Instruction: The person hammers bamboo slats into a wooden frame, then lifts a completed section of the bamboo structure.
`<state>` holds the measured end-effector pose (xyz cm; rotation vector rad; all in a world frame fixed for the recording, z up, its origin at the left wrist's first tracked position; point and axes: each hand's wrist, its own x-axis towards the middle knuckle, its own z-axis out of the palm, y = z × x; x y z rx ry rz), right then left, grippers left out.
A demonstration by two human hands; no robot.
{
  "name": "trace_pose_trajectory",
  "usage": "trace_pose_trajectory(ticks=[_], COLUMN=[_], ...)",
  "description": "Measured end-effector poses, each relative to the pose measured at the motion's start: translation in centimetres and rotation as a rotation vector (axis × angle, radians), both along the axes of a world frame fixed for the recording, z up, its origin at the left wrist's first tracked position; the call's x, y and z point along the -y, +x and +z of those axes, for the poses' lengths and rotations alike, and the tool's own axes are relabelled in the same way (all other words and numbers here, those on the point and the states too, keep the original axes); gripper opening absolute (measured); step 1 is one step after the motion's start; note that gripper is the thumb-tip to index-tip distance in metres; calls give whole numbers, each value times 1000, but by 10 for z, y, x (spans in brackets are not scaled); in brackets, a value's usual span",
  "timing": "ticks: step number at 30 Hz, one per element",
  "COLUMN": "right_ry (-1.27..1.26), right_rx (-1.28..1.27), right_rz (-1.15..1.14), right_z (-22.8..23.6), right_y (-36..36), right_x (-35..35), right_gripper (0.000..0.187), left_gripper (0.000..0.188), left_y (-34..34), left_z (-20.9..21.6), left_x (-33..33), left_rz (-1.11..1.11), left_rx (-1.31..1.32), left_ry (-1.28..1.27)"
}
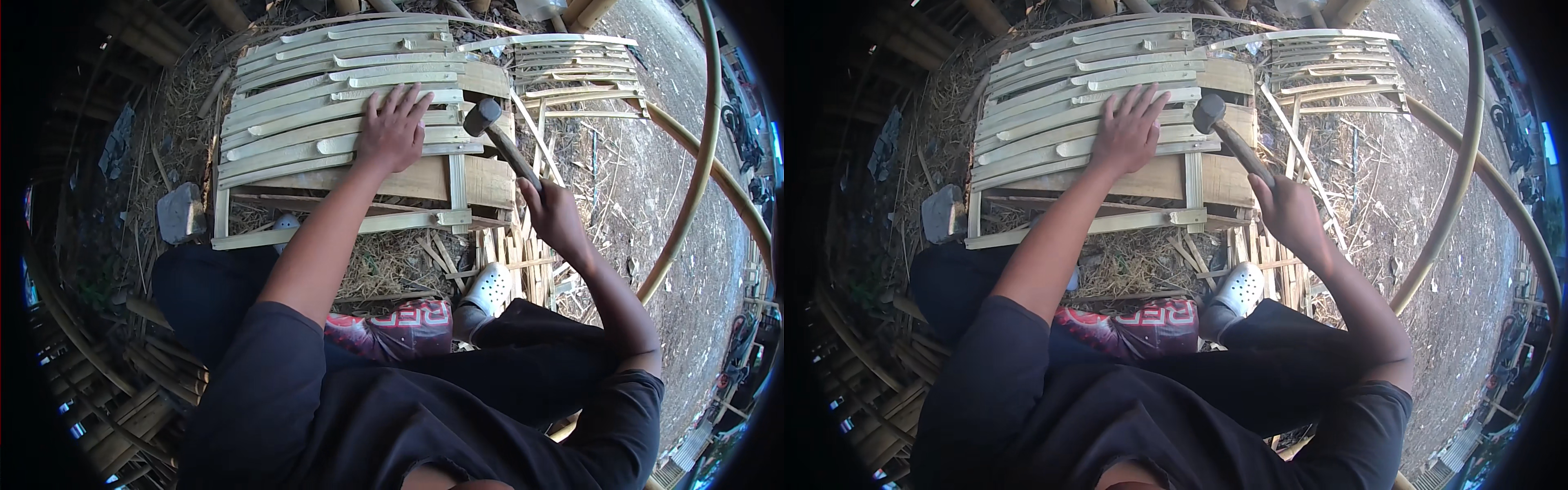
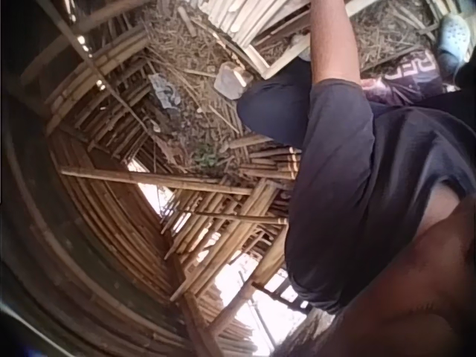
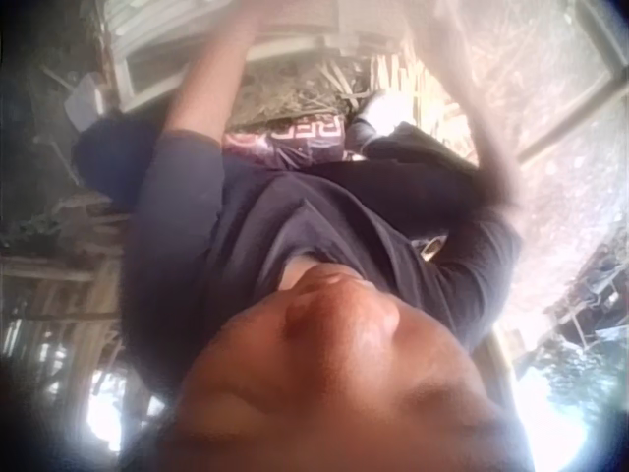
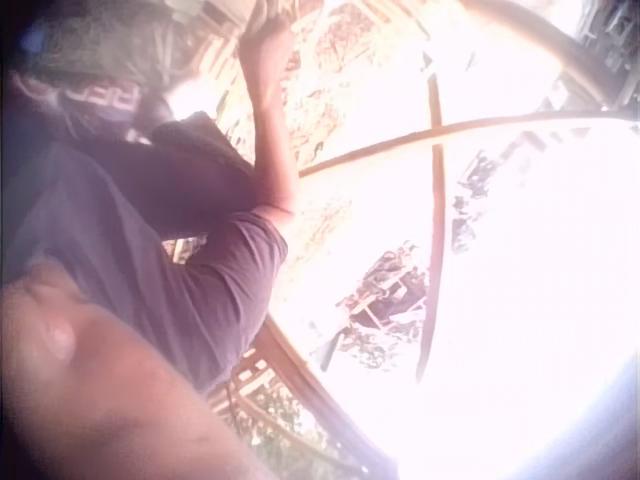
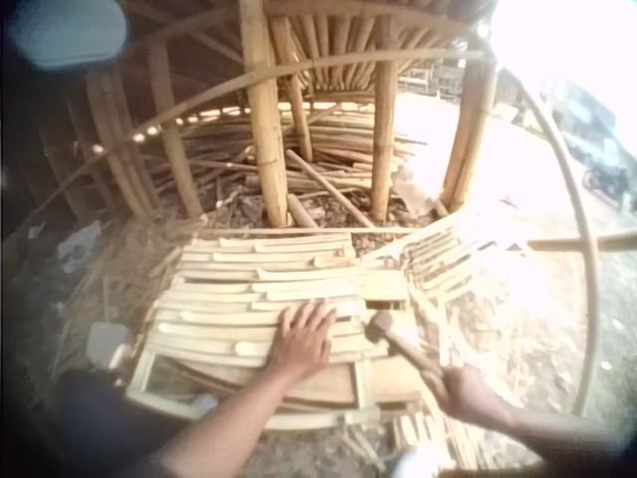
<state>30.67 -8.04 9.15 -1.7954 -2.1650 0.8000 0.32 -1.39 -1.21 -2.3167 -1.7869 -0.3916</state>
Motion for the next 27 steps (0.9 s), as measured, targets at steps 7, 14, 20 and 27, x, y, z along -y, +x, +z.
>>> trace_pose_trajectory(ticks=[7, 14, 20, 27], right_ry=[16, 1, 223, -39], right_rx=[100, 78, -60, 205], right_rz=[69, 111, 106, 129], right_z=[-18, -27, 27, -33], right_y=[3, 6, 13, -2], right_x=[-1, -4, -5, -4], right_gripper=[60, 62, 45, 54], left_gripper=[57, 57, 56, 57], left_y=[-1, 0, -4, -4], left_z=[0, 2, -2, -4], left_x=[0, -1, 1, 2], left_rz=[-1, 2, -2, -7], left_rx=[15, 25, 39, 42], left_ry=[-17, -33, 8, -2])
